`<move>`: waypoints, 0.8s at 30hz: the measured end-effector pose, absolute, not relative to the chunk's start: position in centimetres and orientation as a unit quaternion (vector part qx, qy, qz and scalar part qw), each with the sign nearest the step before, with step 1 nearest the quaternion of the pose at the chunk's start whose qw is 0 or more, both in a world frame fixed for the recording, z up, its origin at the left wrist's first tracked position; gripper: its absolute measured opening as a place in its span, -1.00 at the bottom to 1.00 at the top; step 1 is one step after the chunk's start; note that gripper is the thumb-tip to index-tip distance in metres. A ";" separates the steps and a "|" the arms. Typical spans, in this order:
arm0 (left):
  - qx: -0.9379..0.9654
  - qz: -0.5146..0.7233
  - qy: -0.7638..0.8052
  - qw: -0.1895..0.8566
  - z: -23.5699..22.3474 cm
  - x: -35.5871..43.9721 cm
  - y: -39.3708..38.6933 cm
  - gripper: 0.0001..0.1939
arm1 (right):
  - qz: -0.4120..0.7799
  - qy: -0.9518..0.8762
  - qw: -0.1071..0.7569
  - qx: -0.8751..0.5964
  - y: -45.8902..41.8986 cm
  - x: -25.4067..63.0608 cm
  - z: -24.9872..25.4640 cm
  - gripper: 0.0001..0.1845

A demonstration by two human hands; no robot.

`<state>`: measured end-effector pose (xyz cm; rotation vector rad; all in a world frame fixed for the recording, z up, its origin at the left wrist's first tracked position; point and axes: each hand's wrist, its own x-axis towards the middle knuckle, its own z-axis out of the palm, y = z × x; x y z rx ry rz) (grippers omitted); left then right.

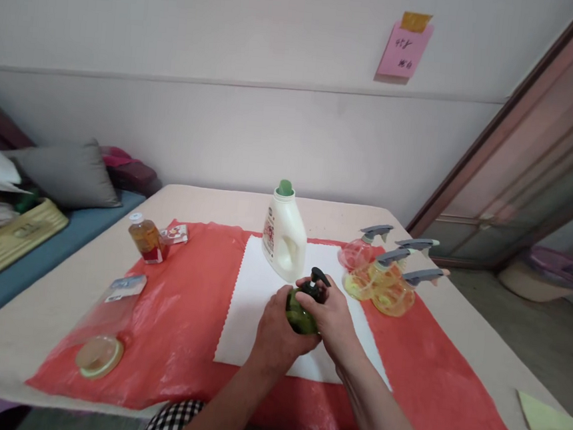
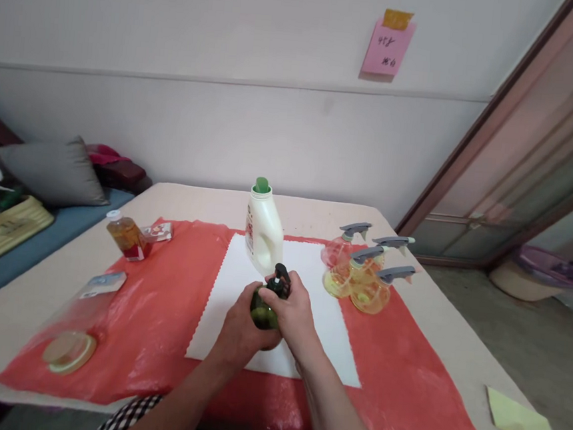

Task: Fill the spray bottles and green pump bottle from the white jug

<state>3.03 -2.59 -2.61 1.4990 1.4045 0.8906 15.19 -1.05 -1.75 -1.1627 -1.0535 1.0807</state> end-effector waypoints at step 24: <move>0.646 0.282 0.590 0.393 -6.1 1.5 -2.3 -0.19 | 0.382 -0.558 0.510 -0.533 -1.1 13.4 -5.9 -0.73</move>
